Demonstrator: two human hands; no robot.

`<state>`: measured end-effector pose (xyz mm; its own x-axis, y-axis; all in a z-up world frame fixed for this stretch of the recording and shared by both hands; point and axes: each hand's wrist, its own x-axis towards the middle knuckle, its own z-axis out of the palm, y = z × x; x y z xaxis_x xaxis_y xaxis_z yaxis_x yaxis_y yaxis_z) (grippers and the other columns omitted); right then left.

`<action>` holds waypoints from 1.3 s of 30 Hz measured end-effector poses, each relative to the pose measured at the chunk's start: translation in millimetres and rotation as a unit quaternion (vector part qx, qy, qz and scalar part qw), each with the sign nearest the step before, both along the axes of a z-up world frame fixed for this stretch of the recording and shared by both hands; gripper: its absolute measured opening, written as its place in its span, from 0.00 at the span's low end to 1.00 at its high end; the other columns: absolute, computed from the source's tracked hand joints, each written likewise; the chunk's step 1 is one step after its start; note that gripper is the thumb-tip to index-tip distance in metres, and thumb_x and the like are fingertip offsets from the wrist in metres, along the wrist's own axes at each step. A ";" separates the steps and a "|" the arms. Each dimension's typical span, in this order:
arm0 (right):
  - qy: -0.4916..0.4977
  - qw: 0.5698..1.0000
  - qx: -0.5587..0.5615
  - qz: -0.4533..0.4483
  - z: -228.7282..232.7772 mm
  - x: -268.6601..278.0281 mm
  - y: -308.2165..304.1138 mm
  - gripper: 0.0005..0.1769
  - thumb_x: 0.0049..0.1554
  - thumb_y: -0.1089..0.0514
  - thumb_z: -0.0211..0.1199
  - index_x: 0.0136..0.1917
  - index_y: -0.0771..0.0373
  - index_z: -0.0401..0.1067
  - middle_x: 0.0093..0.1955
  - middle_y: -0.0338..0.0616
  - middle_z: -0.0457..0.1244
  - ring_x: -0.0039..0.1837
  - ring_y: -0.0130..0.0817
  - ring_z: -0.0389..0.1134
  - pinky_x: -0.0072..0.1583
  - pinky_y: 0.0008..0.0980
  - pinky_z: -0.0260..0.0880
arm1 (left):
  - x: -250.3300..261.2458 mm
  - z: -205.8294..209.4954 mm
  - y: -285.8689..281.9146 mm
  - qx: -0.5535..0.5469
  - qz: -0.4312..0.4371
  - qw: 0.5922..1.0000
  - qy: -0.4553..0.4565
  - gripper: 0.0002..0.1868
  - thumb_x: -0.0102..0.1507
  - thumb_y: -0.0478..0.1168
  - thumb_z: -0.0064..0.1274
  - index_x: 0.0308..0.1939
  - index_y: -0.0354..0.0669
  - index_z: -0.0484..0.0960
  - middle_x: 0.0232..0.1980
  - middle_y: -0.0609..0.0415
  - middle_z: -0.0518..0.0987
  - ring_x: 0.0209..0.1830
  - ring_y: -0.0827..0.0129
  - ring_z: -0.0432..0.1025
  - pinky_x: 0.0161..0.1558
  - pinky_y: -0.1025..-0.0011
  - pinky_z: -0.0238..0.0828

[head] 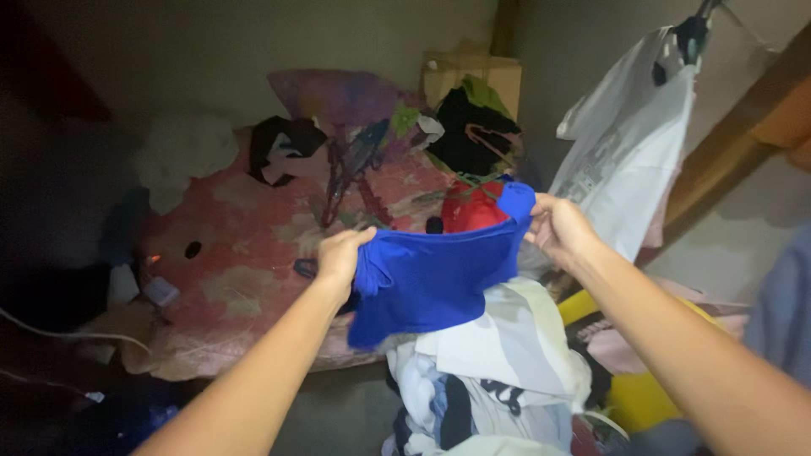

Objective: The person takes a white t-shirt from a pile, places it on a blue hanger, and hangs it on a wall-mounted rail. They then pick up a blue garment, unfold it, and prepare to hang it on another hanger.

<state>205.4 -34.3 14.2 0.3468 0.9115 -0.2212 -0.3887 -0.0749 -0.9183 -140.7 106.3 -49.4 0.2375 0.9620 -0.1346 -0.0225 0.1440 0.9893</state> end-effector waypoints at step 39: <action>-0.519 0.838 -0.166 0.038 23.4 46.6 -81.7 0.25 0.43 0.38 0.77 0.40 0.62 0.84 0.37 0.40 0.71 0.43 0.30 0.68 0.46 0.30 0.66 | 117.3 61.4 9.0 -0.094 -0.303 0.944 0.090 0.15 0.61 0.46 0.55 0.39 0.37 0.86 0.35 0.53 0.85 0.31 0.68 0.78 0.38 0.68 0.74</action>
